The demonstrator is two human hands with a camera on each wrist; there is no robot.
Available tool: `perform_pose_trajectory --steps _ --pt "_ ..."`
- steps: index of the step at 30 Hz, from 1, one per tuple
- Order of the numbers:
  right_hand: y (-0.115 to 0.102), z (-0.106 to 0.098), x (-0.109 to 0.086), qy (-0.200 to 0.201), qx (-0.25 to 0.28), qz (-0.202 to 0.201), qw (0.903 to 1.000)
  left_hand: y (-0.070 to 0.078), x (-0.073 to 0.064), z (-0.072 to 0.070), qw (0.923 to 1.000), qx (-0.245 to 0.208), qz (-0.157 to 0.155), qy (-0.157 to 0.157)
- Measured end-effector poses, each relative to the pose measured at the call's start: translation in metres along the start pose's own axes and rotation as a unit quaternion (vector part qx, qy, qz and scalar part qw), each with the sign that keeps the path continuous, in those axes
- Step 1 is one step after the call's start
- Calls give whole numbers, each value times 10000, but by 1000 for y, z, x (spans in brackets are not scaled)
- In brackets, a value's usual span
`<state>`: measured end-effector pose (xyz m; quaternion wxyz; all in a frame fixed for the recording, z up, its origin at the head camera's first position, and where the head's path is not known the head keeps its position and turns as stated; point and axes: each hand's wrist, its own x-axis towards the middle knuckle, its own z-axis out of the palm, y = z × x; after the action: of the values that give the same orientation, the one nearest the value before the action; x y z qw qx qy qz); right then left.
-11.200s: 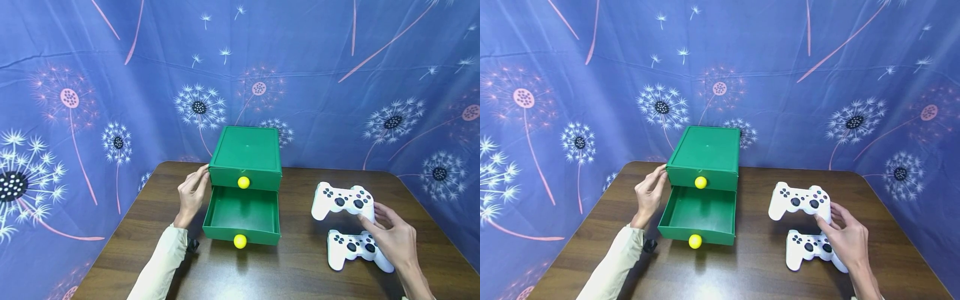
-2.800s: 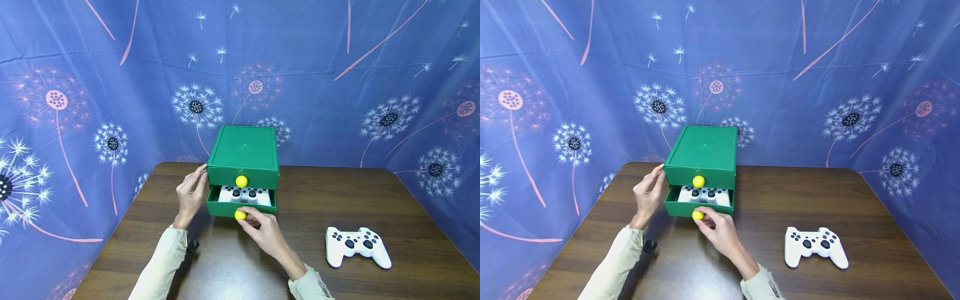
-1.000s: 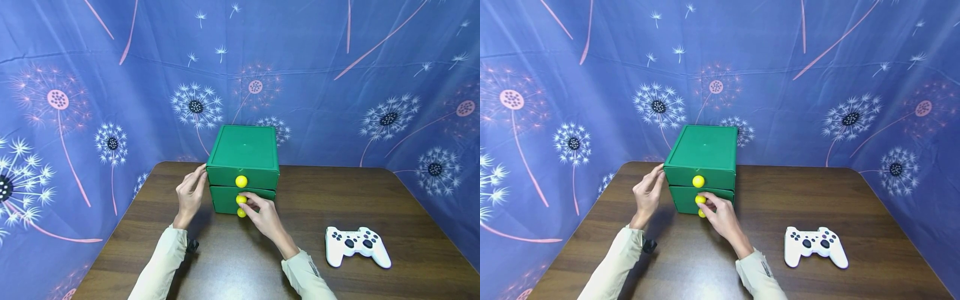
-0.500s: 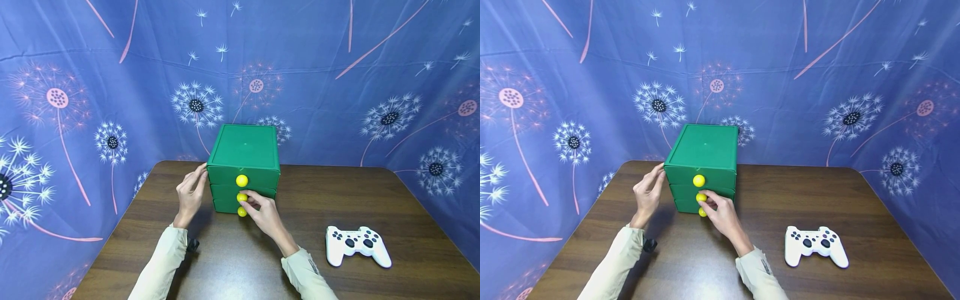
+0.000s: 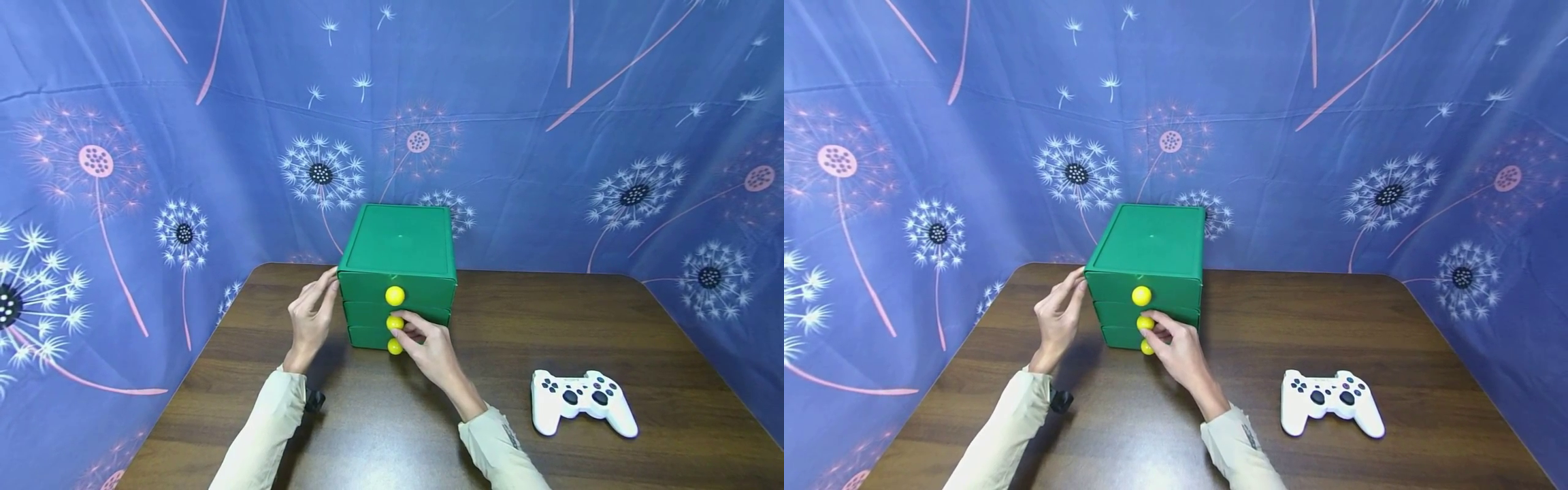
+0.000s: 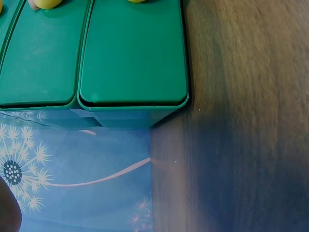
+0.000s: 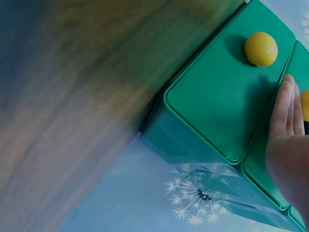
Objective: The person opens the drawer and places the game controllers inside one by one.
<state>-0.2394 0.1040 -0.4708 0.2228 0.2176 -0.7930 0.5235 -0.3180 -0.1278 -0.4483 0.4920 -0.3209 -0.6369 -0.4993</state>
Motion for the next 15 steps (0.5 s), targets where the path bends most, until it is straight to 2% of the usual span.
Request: perform_pose_trajectory --steps 10,15 --pt "-1 -9 -3 -344 271 386 9983 0 0 -1 10000 -12 -13 -36" --pt "-2 -14 -6 -351 323 422 9980 1 1 -2 10000 -8 -8 -66"
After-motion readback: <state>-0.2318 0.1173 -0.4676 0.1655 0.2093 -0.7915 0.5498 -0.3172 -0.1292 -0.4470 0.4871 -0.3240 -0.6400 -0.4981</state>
